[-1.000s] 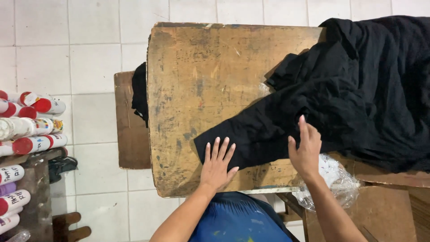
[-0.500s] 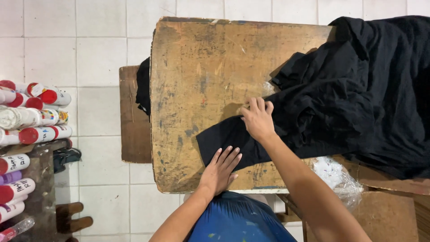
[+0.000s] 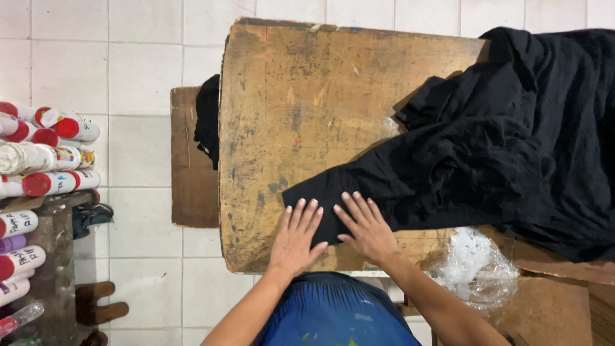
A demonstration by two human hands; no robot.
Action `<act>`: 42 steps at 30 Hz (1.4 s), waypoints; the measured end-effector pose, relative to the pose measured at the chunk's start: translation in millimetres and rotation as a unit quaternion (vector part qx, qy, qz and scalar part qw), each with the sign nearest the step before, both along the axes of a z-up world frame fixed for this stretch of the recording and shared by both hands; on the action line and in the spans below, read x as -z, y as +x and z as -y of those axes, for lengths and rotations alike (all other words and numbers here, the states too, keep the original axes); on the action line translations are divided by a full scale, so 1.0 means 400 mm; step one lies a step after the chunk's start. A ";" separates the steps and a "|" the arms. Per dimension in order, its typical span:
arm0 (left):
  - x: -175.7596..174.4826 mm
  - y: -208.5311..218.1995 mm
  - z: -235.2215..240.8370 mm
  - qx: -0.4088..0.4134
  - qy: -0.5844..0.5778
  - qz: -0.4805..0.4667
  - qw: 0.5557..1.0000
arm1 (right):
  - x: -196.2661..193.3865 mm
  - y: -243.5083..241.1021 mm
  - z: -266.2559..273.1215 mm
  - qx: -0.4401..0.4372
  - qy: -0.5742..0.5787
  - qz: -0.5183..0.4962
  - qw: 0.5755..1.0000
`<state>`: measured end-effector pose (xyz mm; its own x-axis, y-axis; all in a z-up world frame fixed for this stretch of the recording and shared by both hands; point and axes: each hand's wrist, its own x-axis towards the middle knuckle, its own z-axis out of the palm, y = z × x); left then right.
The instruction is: The person irons a black garment on a wooden table. They smooth the fabric with their hands, apply the iron to the surface, and reposition the garment to iron different sections.
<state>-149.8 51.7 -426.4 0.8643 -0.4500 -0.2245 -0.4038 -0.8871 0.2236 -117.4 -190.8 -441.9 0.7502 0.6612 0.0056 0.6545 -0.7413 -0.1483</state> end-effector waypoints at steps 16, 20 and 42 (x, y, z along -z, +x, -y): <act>-0.055 -0.017 -0.097 -0.235 -0.129 -0.045 0.962 | -0.018 -0.049 -0.084 0.069 -0.076 -0.004 0.995; 0.039 0.041 -0.107 -0.376 -0.144 -0.049 0.914 | -0.058 -0.051 -0.143 0.115 -0.062 -0.024 0.991; -0.053 0.067 -0.111 -0.483 -0.368 -0.208 0.767 | -0.075 -0.041 -0.175 0.213 0.254 -0.206 0.921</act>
<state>-123.0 95.9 -405.1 0.7964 0.2180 -0.5642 0.6048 -0.2993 0.7380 -133.8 -120.7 -412.0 0.9486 0.2970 -0.1095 0.1311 -0.6837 -0.7179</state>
